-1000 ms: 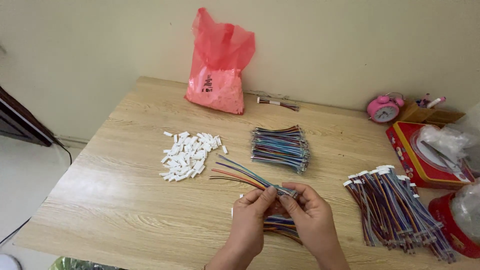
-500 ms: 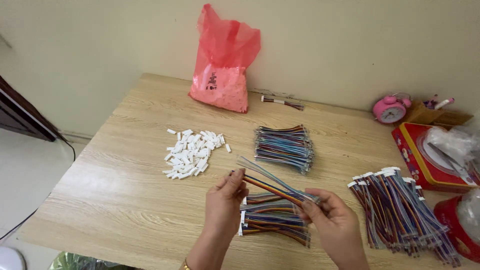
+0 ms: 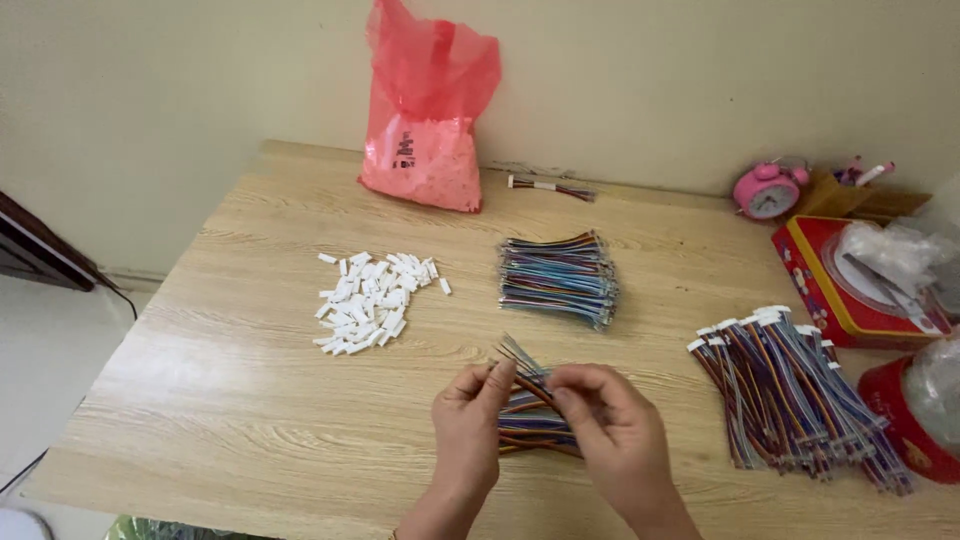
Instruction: Assemble multi-colored ribbon cables into white plastic connector housings.
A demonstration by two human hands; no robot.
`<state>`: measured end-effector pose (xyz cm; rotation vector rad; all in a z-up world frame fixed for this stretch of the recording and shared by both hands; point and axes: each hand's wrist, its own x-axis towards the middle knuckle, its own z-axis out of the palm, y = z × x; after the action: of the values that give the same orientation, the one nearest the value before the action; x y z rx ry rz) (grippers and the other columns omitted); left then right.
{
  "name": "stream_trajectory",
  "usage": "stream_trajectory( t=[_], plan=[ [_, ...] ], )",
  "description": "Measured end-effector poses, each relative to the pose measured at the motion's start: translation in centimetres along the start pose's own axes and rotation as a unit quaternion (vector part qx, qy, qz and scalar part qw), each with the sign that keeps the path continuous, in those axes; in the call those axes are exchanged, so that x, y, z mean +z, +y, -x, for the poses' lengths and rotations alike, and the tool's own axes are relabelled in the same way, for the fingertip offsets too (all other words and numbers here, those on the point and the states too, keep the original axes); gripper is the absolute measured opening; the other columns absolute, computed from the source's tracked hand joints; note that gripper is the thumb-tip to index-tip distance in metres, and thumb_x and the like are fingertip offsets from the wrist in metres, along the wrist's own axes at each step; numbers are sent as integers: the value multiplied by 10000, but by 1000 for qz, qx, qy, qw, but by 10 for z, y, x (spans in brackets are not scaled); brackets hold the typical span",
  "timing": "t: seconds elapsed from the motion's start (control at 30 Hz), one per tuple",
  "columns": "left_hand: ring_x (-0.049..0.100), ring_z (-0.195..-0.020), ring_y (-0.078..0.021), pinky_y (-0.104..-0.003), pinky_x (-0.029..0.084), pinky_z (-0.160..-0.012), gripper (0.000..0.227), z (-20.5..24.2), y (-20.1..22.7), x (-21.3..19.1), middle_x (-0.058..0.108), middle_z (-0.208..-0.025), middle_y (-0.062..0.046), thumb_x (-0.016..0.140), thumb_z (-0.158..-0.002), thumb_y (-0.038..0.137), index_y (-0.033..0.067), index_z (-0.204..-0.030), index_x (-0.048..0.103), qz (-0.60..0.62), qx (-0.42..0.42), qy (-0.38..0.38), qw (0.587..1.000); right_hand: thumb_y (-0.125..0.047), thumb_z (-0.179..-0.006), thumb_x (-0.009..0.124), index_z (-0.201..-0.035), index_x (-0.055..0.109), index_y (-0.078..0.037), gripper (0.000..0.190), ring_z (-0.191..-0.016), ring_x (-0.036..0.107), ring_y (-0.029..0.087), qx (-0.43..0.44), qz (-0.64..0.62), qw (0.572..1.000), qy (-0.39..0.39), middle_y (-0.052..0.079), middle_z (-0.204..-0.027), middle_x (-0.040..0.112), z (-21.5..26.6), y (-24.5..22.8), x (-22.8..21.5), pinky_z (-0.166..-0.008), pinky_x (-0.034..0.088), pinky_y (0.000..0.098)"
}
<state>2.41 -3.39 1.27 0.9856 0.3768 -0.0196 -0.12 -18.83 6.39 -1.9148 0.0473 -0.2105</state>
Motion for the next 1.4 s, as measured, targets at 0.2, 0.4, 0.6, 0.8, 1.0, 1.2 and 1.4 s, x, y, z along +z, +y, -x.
stream_trajectory(
  t=[0.2, 0.4, 0.6, 0.8, 1.0, 1.2, 1.4],
  plan=[
    [610, -747, -80, -241, 497, -695, 113, 6, -7, 1, 709, -805, -15, 746, -914, 108, 13, -857, 763, 8, 70, -48, 996, -29, -943, 646, -1154, 677, 5, 215, -984, 727, 130, -33, -129, 989, -63, 73, -1069, 757, -7, 8, 22, -875, 600, 279],
    [650, -799, -90, -240, 532, -741, 137, 13, -6, 1, 677, -859, -1, 732, -913, 107, -12, -867, 781, 0, 78, -70, 995, -41, -947, 630, -1187, 654, 21, 248, -983, 735, 147, 53, -203, 972, -109, 87, -1084, 759, -11, 35, 24, -867, 604, 296],
    [612, -783, -90, -251, 508, -705, 115, 18, 4, 5, 616, -850, 6, 751, -884, 82, -22, -899, 799, -44, 67, -41, 996, -120, -951, 642, -1121, 735, 29, 245, -864, 746, 149, 167, -183, 959, -135, 82, -980, 790, -12, 28, 19, -770, 632, 310],
    [609, -825, -89, -236, 511, -746, 141, 14, 5, -3, 639, -870, -20, 758, -903, 79, -16, -988, 818, -130, 104, -73, 983, -149, -946, 661, -1126, 765, -18, 246, -828, 716, 99, 134, -109, 973, -155, 41, -945, 786, -15, 22, 15, -737, 605, 269],
    [660, -890, -92, -241, 547, -804, 174, 16, 14, -2, 699, -947, -15, 707, -914, 87, 5, -1034, 803, -116, 67, -122, 984, -146, -944, 675, -1058, 760, 2, 205, -831, 725, 93, 70, -69, 983, -156, 40, -911, 786, -14, 31, 12, -744, 607, 260],
    [641, -861, -108, -258, 534, -770, 162, 14, 5, -8, 682, -913, -46, 707, -955, 92, -19, -1018, 808, -165, 130, -134, 969, -133, -926, 681, -1020, 753, -4, 175, -808, 719, 85, 71, -51, 985, -149, 23, -889, 785, -11, 8, 8, -718, 605, 255],
    [655, -881, -89, -238, 548, -794, 180, 19, 11, -3, 694, -940, -18, 684, -935, 98, 4, -1040, 796, -94, 59, -124, 986, -144, -928, 700, -997, 762, -16, 158, -710, 653, 71, 102, -19, 979, -177, 19, -807, 742, -14, 25, 4, -633, 560, 251]
  ],
)
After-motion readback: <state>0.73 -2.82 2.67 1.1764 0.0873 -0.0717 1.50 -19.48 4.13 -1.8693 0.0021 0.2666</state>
